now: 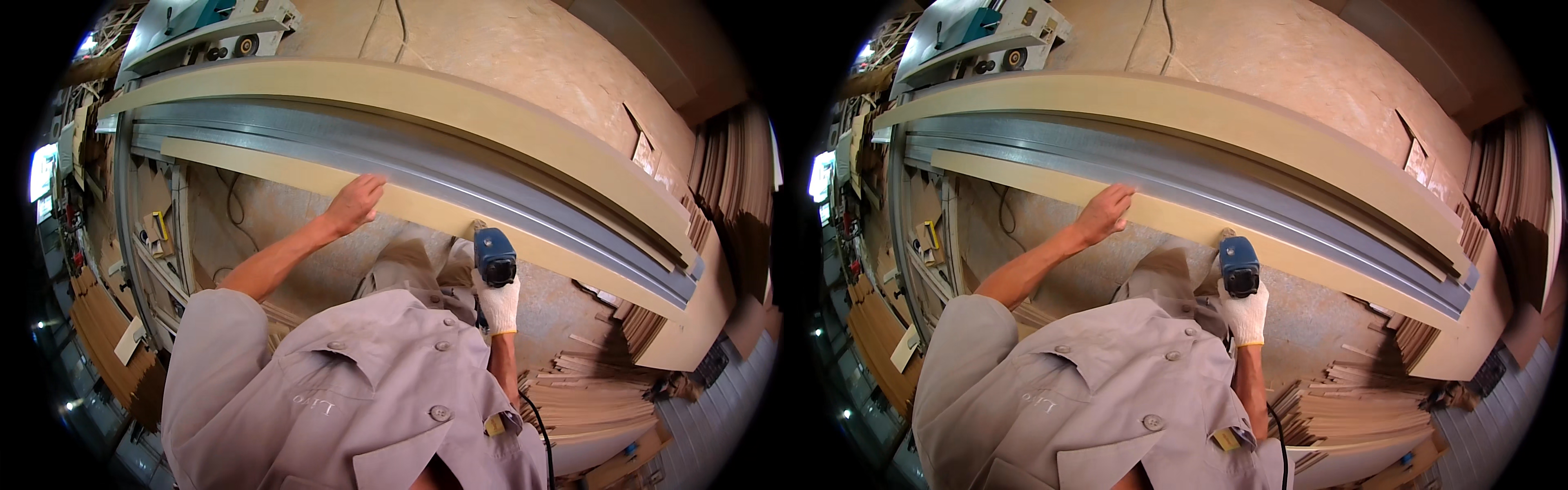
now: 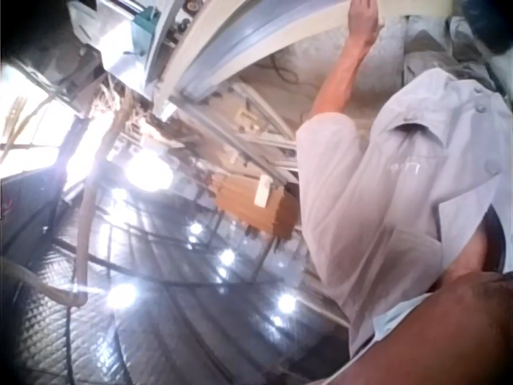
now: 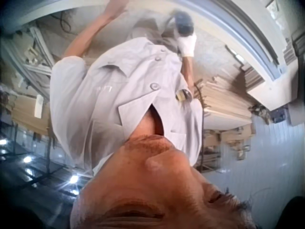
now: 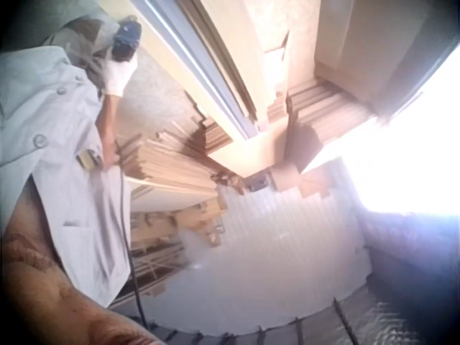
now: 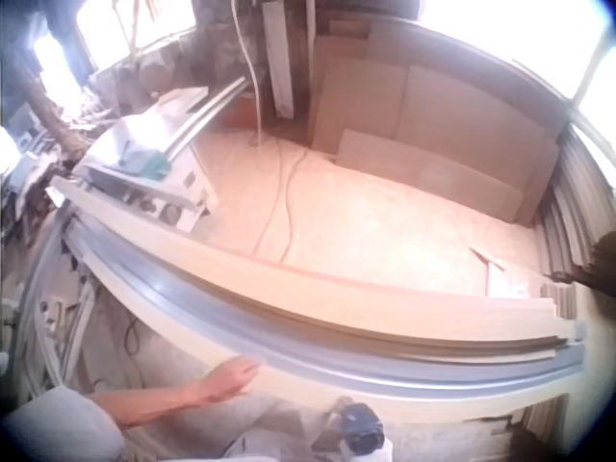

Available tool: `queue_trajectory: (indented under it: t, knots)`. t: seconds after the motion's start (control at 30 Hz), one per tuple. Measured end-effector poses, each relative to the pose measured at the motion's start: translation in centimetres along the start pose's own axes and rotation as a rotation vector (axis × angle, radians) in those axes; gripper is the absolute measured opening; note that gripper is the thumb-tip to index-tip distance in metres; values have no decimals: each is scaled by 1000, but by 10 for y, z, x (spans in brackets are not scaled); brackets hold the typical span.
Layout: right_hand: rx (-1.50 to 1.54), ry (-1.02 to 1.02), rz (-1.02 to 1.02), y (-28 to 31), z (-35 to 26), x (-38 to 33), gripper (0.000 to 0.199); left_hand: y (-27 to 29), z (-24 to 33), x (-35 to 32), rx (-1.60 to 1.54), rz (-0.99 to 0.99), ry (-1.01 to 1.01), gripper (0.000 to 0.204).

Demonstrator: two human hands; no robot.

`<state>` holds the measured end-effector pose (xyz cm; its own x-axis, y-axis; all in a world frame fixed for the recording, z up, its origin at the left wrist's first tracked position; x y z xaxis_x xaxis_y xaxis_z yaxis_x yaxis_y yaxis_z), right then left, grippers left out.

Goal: The person gathers thin wooden strips from a pile on the floor and places them on a metal jig. They then use a nail gun to fasten the strips together along the jig, creating a curved wooden panel.

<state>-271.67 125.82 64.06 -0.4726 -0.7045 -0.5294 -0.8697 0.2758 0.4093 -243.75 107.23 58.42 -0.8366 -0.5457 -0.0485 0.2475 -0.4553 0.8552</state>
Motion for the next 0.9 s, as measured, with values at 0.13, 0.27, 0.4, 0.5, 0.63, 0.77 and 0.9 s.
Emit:
queue_trajectory:
  t: [0.13,0.27,0.4,0.5,0.63,0.77,0.9]
  knots:
    - [48,-92,24,18,27,0,14,0,-1,-3,1,16,-4,48]
    - [94,-173,55,37,37,3,13,-8,-6,-5,-7,-18,59,51]
    - [111,-174,43,58,56,5,12,-5,-2,-1,-5,-14,85,46]
    - [120,-168,71,75,68,6,11,-4,1,-1,16,-13,90,50]
    - [159,-241,47,99,84,7,10,-3,1,-3,34,-25,85,46]
    - [47,-174,91,120,85,8,13,-5,-3,-2,40,-34,99,40]
    - [129,-170,89,144,94,10,13,-7,-3,-2,31,-15,118,38]
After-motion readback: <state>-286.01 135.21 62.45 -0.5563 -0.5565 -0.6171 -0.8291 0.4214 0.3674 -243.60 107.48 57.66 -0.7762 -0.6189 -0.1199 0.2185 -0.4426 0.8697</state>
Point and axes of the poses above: each hand's wrist, its own x-axis towards the middle knuckle, its own y-axis out of the back of the hand, z = x × y, the point moved 7 cm from there along x, towards the middle knuckle, and after that the axes turned 2 degrees about -y, right-handed, at the moved point
